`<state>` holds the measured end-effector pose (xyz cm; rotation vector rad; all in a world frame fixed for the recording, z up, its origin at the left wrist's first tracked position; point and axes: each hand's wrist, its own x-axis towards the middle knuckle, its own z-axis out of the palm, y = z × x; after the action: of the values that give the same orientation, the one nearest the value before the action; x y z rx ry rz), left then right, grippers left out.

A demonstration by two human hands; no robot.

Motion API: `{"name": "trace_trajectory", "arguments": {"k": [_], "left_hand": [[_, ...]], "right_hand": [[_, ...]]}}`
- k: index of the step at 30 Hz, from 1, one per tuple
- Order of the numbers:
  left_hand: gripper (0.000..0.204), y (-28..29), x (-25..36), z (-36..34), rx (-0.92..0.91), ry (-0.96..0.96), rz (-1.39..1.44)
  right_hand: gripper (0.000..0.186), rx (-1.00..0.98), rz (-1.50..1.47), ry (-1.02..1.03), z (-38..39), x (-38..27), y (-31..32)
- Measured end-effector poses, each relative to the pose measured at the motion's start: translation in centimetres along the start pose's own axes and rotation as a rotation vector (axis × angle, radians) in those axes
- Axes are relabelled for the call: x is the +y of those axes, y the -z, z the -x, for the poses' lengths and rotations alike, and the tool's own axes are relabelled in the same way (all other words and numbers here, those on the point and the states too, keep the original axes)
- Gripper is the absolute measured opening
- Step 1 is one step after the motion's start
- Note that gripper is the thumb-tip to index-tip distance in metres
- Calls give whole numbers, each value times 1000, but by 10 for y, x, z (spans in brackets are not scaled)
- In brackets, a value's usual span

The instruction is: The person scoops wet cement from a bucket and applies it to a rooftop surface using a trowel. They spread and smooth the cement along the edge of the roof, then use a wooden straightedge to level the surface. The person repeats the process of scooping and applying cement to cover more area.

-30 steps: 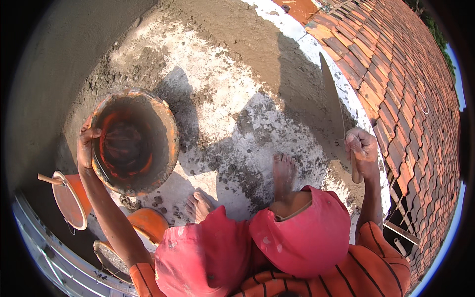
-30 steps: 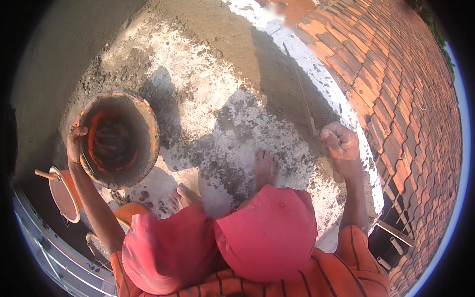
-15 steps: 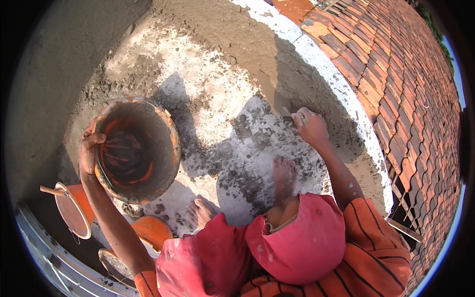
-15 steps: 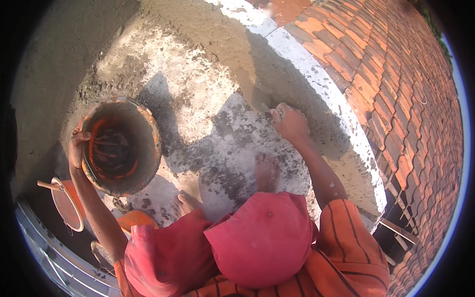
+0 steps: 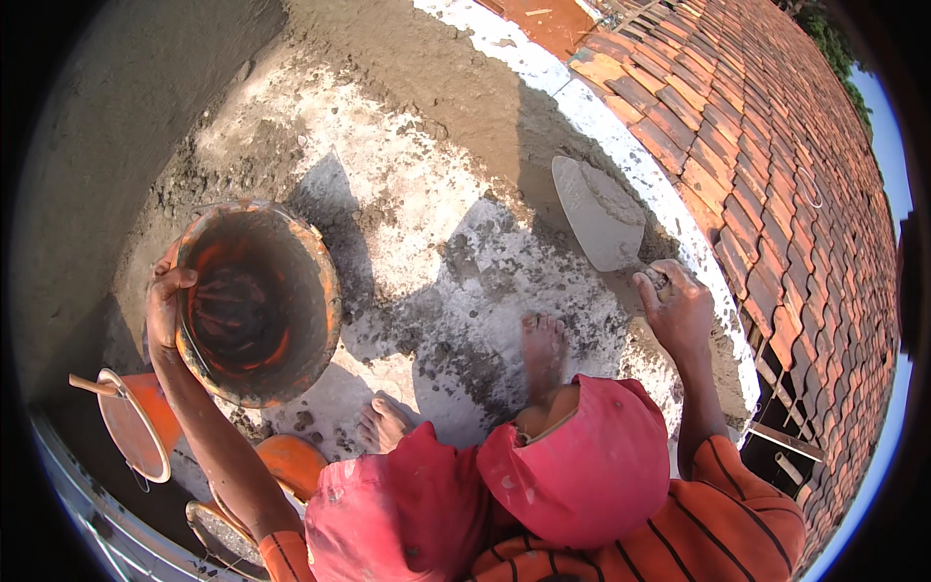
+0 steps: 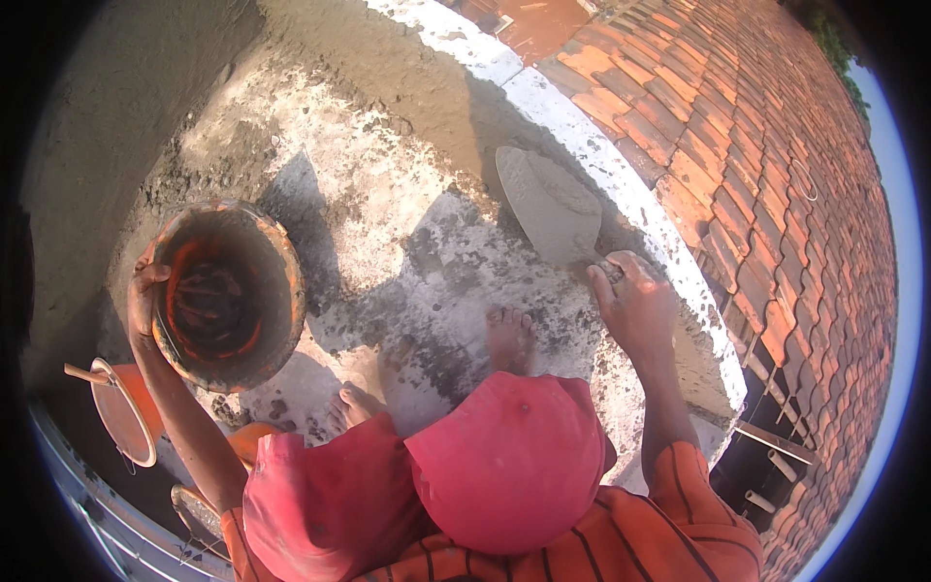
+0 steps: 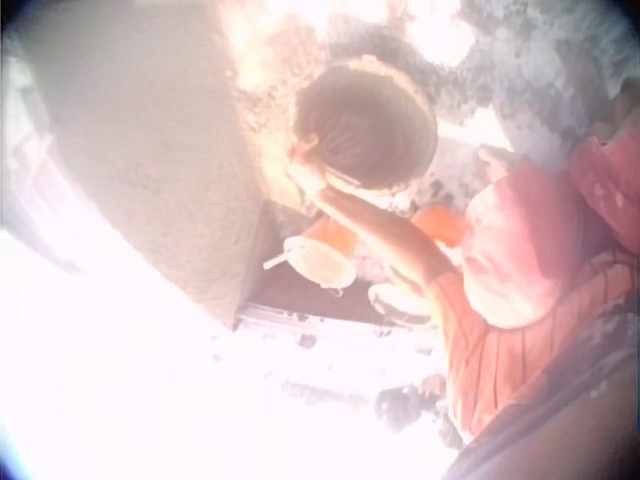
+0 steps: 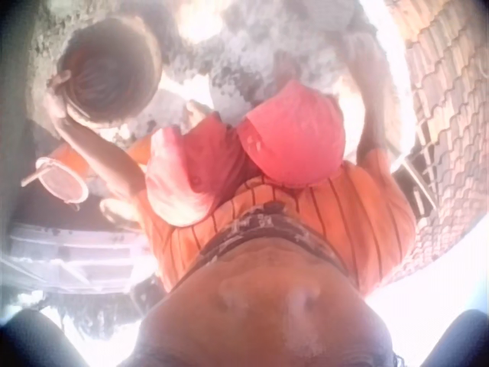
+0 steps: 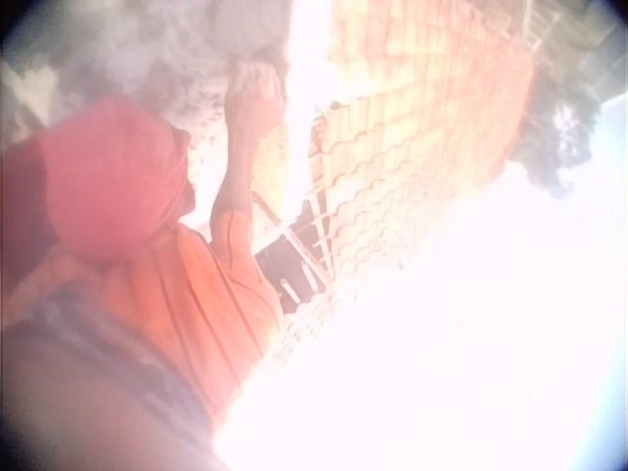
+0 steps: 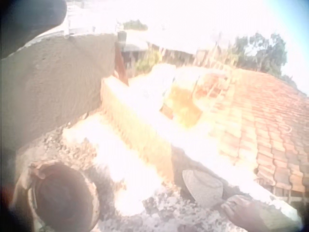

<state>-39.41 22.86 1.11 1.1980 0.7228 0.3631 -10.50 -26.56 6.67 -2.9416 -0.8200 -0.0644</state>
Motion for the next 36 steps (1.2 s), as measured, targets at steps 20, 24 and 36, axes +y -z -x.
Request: {"name": "trace_trajectory", "arguments": {"k": [20, 24, 36], "left_hand": [[61, 33, -5, 13, 13, -4, 55], [58, 34, -2, 0, -15, -20, 32], [59, 25, -2, 16, 87, -42, 94]], "right_hand": [[32, -97, -1076, -46, -10, 3, 53], [32, -415, -825, -62, -39, -41, -3], [42, -443, -245, 197, -165, -136, -161]]}}
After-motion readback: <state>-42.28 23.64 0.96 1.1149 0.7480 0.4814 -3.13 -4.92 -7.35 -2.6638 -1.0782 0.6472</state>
